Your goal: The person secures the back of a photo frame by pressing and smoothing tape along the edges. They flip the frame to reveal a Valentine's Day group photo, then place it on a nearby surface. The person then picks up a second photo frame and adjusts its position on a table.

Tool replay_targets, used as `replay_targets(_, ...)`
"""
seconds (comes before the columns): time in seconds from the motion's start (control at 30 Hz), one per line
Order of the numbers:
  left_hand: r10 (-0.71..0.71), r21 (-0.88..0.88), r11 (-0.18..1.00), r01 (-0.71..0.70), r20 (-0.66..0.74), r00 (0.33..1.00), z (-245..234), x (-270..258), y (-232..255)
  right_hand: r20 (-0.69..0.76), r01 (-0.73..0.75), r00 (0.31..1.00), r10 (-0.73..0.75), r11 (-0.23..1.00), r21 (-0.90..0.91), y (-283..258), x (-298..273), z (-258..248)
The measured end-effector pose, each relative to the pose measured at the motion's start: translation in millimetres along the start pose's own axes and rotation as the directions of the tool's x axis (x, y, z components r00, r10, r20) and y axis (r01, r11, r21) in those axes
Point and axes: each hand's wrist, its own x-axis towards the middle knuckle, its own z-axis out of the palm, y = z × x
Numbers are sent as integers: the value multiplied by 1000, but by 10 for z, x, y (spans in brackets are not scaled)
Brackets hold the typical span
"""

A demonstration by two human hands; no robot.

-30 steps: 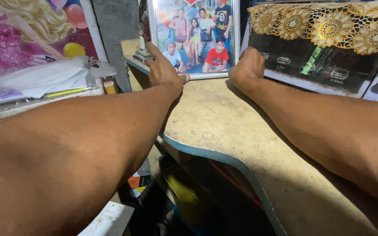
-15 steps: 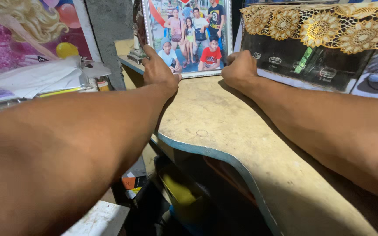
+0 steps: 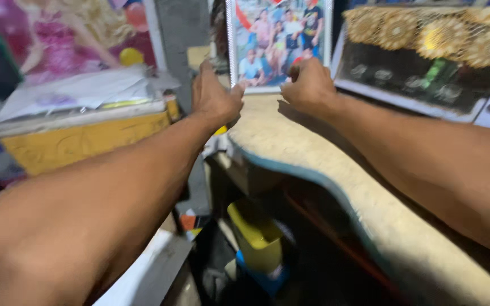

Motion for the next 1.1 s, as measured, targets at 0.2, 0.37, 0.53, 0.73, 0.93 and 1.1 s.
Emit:
replay_targets(0.2, -40, -52, 998, 40, 8, 999, -450, -721, 178, 123, 308, 943, -310, 951, 35, -756, -474, -124)
replay_targets(0.37, -139, -66, 988, 141, 41, 989, -553, -1178, 273, 285, 280, 915, -286, 958, 63, -1154, -748, -97)
replay_targets(0.53, -103, -95, 990, 106, 37, 994, -674, -1339, 284, 312, 341, 890, -333, 940, 29, -1173, -863, -57)
replay_targets(0.73, -161, -97, 981, 166, 63, 985, -727, -1342, 286, 354, 369, 875, -330, 928, -50, -1220, -814, 2)
replay_targets(0.93, -249, -133, 955, 264, 118, 961, -679, -1258, 229, 393, 371, 871, -295, 919, -131, -1266, -769, 28)
replay_targets(1.1, -268, -170, 941, 293, 157, 951, -567, -1092, 154, 442, 447, 819, -365, 890, -93, -1263, -707, 0)
